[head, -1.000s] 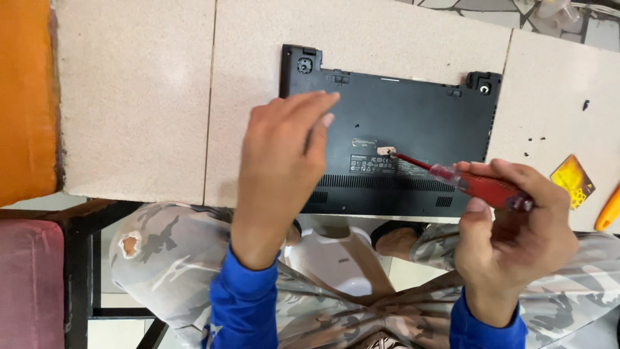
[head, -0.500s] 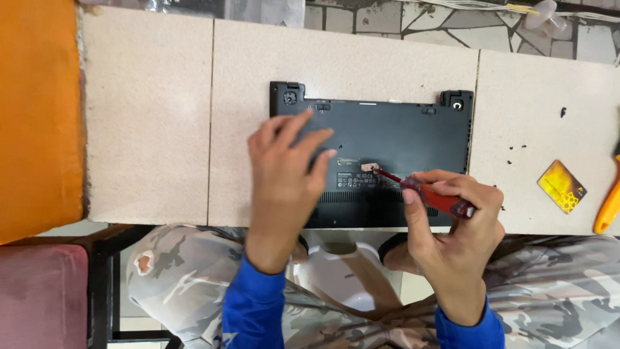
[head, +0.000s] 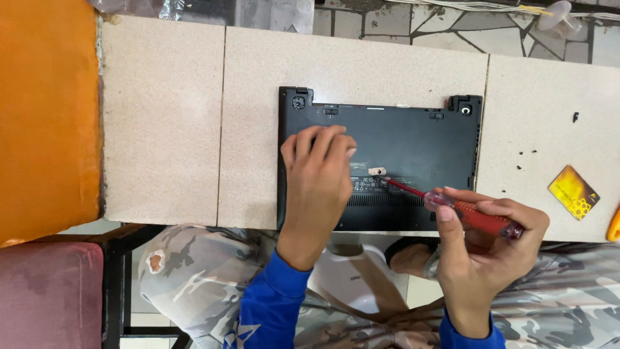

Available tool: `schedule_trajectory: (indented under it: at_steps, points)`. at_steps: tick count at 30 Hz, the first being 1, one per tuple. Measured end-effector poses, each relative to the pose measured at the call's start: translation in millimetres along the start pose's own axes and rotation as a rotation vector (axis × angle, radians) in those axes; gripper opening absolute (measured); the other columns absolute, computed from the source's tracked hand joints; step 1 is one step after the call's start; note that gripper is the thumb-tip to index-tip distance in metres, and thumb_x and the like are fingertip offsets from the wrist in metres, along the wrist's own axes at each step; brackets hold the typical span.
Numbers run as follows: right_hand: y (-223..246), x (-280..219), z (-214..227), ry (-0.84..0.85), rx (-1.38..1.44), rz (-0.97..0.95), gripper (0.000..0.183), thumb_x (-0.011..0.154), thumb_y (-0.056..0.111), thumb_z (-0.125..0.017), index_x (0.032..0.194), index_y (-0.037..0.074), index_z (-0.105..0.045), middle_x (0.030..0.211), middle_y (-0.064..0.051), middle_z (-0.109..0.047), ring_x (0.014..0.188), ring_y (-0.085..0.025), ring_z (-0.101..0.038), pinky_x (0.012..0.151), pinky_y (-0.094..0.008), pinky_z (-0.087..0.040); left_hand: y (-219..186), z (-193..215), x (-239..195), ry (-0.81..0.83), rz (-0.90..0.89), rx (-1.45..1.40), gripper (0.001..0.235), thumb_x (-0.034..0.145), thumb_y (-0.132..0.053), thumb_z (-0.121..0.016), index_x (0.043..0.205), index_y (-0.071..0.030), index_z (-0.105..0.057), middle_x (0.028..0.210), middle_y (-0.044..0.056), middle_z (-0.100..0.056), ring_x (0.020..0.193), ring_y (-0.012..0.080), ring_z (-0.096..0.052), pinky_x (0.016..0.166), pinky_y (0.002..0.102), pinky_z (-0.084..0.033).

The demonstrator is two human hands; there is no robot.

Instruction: The person uses a red screwdriver to remove screws from the bottom panel of a black laptop. They systematically unscrew and place the screws on the table, then rotate the laptop to access additional screws.

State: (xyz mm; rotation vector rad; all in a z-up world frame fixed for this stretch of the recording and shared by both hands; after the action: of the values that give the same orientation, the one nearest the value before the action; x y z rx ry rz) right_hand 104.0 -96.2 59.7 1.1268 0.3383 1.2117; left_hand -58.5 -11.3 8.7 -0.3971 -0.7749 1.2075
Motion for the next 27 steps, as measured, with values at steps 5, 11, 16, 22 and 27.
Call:
schedule_trajectory:
  at_steps: [5, 11, 16, 22, 27]
  points:
    - [-6, 5, 4, -0.036, 0.03, -0.012, 0.034, 0.097, 0.003, -0.066, 0.112, 0.003, -0.036, 0.113, -0.016, -0.038, 0.098, -0.04, -0.071, 0.087, -0.042, -0.063, 15, 11, 4, -0.021, 0.208, -0.341, 0.007, 0.093, -0.012, -0.057, 0.094, -0.014, -0.063, 0.091, -0.001, -0.067, 0.088, 0.0224, -0.06, 0.088, 0.038, -0.038]
    - [-2, 9, 4, 0.022, 0.03, -0.008, 0.033, 0.098, 0.002, -0.065, 0.113, 0.004, -0.035, 0.113, -0.017, -0.042, 0.1, -0.036, -0.07, 0.093, -0.042, -0.062, 18, 24, 2, -0.058, 0.394, -0.612, 0.009, 0.093, -0.014, -0.063, 0.096, -0.009, -0.07, 0.091, 0.001, -0.073, 0.091, 0.0141, -0.07, 0.086, 0.027, -0.056]
    - [3, 11, -2, 0.054, 0.05, -0.012, 0.033, 0.096, -0.005, -0.063, 0.111, 0.002, -0.035, 0.108, -0.022, -0.05, 0.102, -0.038, -0.071, 0.084, -0.037, -0.064, 13, 23, 4, -0.015, 0.363, -0.615, 0.008, 0.089, -0.007, -0.064, 0.094, -0.011, -0.068, 0.09, -0.001, -0.071, 0.088, 0.0125, -0.067, 0.084, 0.026, -0.055]
    - [1, 6, -4, 0.055, -0.004, 0.006, 0.029, 0.093, 0.004, -0.065, 0.104, 0.001, -0.039, 0.098, -0.022, -0.056, 0.096, -0.036, -0.074, 0.083, -0.036, -0.063, 9, 22, 4, 0.039, 0.307, -0.523, 0.007, 0.087, -0.006, -0.069, 0.09, -0.012, -0.067, 0.087, -0.001, -0.071, 0.084, 0.0142, -0.065, 0.081, 0.028, -0.053]
    - [-10, -2, 1, -0.004, 0.009, -0.028, 0.031, 0.092, 0.004, -0.067, 0.105, 0.005, -0.039, 0.099, -0.02, -0.057, 0.096, -0.034, -0.074, 0.087, -0.036, -0.061, 8, 17, 4, 0.1, 0.345, -0.49, 0.008, 0.088, -0.01, -0.067, 0.092, -0.016, -0.071, 0.088, -0.004, -0.073, 0.088, 0.0137, -0.064, 0.082, 0.028, -0.05]
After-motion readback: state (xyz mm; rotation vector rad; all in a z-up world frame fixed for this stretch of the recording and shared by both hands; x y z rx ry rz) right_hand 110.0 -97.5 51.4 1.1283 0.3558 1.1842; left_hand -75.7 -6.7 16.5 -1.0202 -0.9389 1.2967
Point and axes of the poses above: each hand's wrist, its own x-axis towards the middle knuckle, its own z-axis out of the back of the hand, y = z × x, the point moved 4 cm from there along x, towards the middle knuckle
